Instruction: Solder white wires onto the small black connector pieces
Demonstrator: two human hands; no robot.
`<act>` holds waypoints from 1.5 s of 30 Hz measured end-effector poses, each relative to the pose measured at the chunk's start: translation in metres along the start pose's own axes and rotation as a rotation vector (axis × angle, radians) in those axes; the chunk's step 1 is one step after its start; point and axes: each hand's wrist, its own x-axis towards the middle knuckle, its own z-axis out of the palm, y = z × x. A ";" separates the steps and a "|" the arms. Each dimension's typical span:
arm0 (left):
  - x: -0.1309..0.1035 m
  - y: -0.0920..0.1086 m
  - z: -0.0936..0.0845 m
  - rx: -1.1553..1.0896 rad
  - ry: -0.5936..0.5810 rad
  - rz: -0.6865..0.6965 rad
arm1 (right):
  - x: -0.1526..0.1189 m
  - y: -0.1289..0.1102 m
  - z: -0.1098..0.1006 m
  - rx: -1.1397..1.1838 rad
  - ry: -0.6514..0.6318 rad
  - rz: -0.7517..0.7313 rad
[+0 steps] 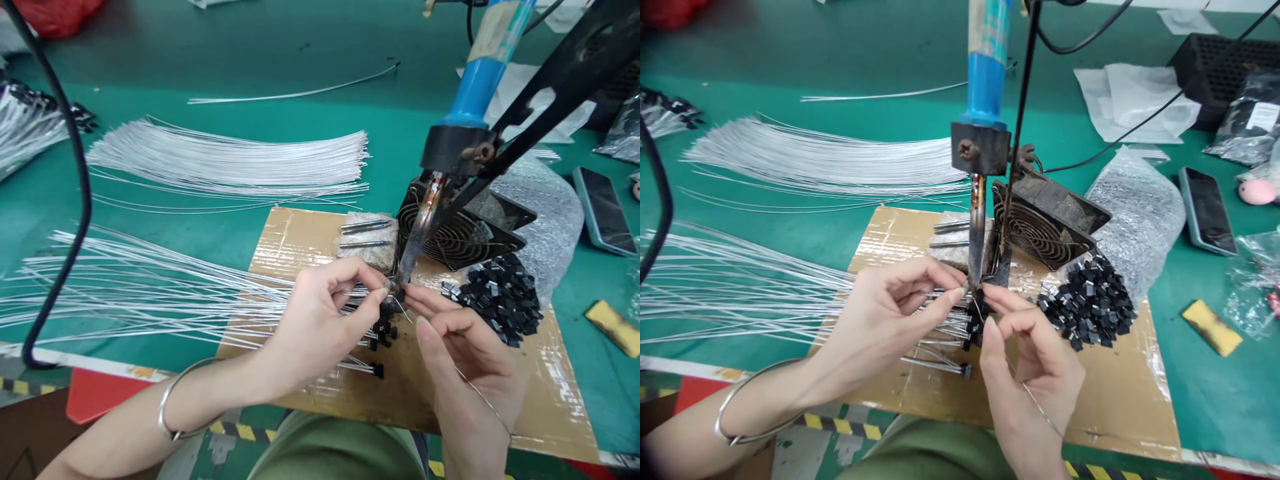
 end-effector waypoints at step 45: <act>-0.002 0.001 0.000 -0.016 -0.002 0.003 | -0.003 0.004 0.005 -0.014 0.021 -0.074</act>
